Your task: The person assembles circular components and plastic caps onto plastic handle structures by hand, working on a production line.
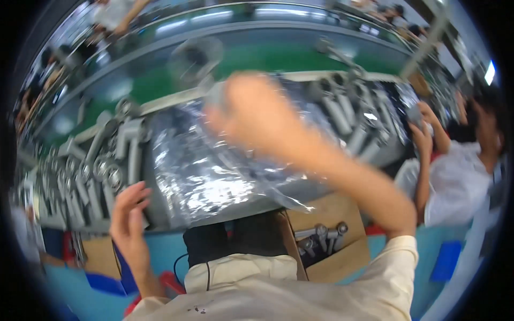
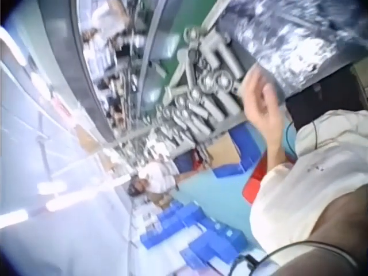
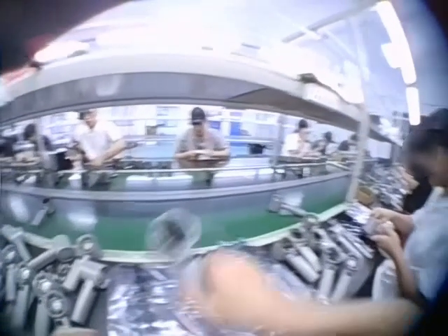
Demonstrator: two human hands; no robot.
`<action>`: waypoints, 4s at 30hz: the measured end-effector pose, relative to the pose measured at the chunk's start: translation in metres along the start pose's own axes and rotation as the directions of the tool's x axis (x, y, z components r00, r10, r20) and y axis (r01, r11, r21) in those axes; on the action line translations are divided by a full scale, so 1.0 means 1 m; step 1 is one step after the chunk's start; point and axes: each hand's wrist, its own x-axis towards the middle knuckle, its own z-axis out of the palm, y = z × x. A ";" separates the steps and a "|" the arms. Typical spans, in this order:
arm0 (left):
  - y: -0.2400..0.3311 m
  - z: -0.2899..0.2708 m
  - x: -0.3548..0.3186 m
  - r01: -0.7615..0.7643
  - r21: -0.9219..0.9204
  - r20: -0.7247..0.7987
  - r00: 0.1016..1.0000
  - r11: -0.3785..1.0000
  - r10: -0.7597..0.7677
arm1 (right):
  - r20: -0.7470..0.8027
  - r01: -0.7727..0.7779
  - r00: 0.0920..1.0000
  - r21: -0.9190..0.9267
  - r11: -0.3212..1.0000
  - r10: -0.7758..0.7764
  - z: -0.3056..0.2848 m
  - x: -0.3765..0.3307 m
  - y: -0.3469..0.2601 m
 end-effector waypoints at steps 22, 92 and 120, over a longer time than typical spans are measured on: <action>-0.050 -0.067 0.030 0.152 0.246 -0.475 0.880 0.957 -0.017 | 0.058 -0.333 0.901 -0.544 0.770 0.431 0.000 0.172 0.380; -0.041 0.009 -0.031 0.269 -0.962 0.266 0.885 -0.045 -0.381 | 0.376 0.122 0.856 0.521 0.845 -0.355 0.051 -0.007 -0.111; -0.034 0.008 -0.026 0.367 -0.878 0.244 0.896 0.306 -0.371 | 0.416 0.285 0.810 0.335 0.898 -0.412 0.058 -0.012 -0.131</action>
